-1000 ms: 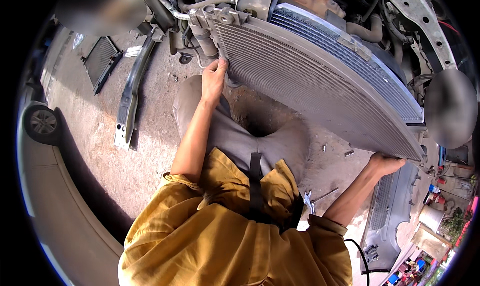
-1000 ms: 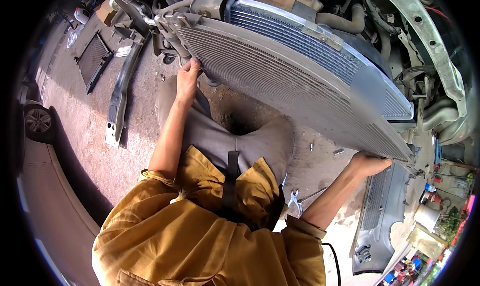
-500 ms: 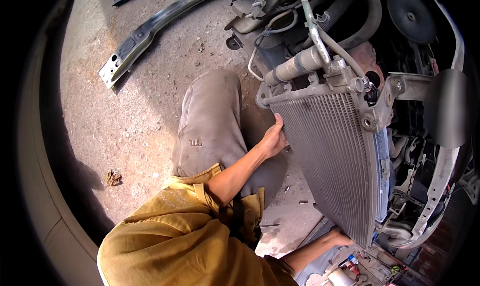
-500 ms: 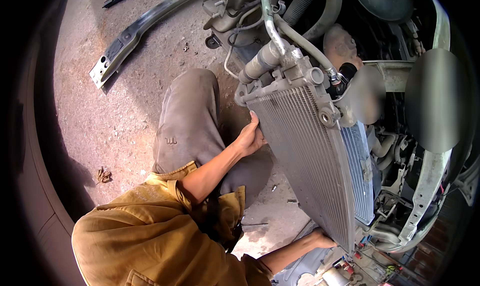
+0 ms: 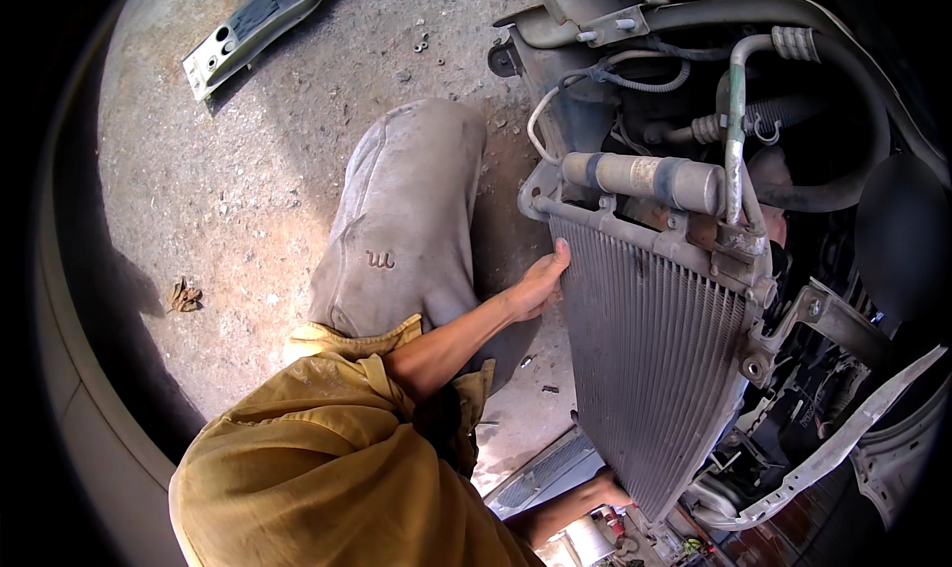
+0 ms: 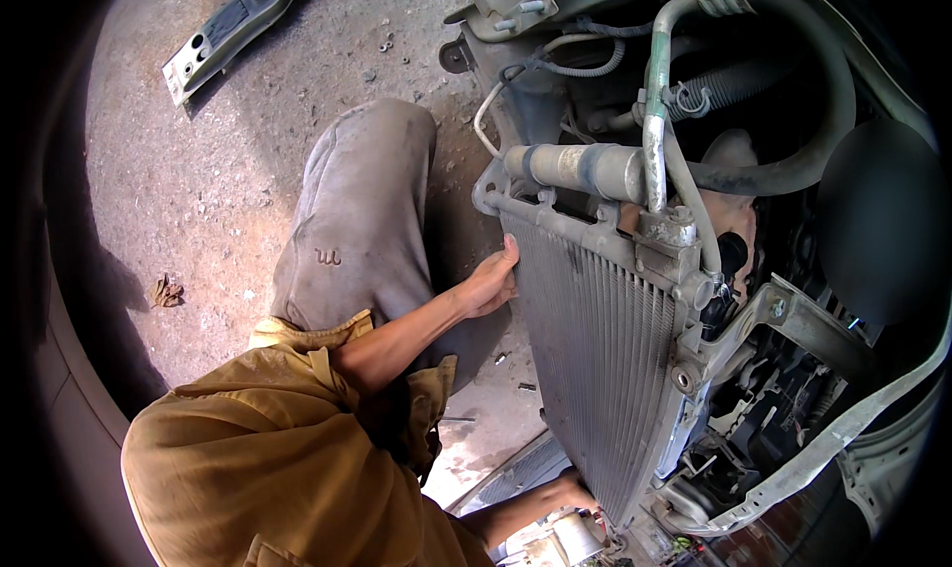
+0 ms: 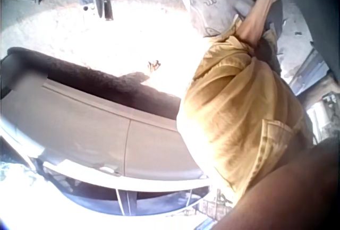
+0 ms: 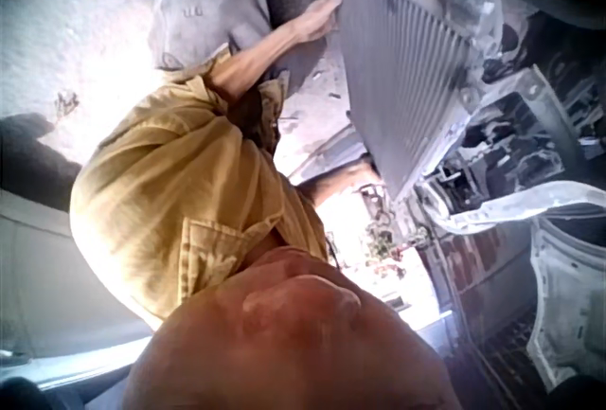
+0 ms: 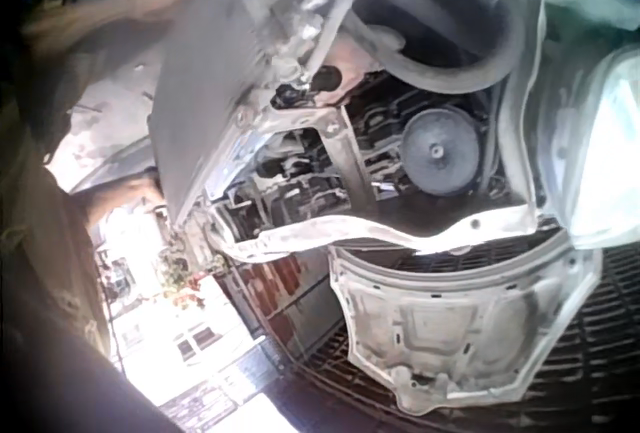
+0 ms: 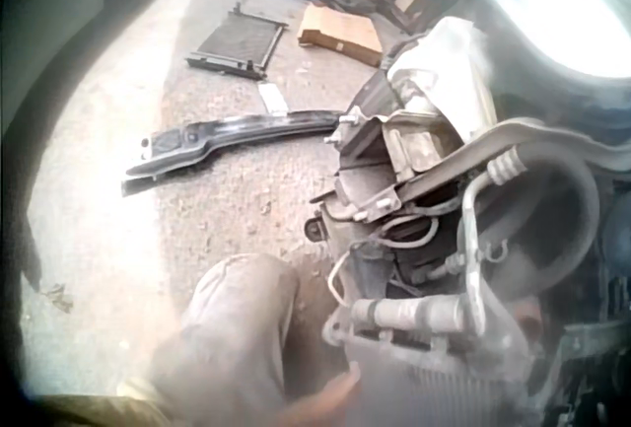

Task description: The person removes a car radiator by unscrewing bolts and detaching hoses, then installs a new radiator into the engine bay. They use a wrench and pliers to secure the new unit and reconnect the cooling system components.

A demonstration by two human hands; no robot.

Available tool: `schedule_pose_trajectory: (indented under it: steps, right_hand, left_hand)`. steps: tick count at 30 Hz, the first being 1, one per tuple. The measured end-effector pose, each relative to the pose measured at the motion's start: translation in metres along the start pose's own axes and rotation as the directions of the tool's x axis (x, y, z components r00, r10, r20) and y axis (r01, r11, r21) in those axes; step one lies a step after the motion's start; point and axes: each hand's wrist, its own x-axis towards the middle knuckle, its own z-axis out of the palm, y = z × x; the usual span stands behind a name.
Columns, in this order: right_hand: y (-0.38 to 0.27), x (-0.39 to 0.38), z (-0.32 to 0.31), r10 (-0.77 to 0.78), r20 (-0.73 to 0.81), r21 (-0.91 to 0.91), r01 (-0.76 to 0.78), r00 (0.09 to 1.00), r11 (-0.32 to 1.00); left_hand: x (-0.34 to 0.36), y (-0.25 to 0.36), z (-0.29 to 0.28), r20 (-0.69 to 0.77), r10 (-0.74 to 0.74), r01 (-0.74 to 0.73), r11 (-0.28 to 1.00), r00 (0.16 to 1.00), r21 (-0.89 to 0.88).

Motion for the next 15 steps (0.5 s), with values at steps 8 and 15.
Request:
schedule_pose_trajectory:
  steps: [8,15]
  right_hand:
    - [0.007,-0.023,0.023,-0.101,-0.027,0.005,0.101,0.995,0.995]
    - [0.015,-0.005,0.019,-0.039,0.025,0.012,0.039,0.999,0.999]
  left_hand:
    - [0.005,-0.008,-0.005,0.045,0.01,-0.009,1.0,0.999,-0.028]
    - [0.007,0.005,0.003,0.034,0.048,-0.049,0.999,0.998,0.007]
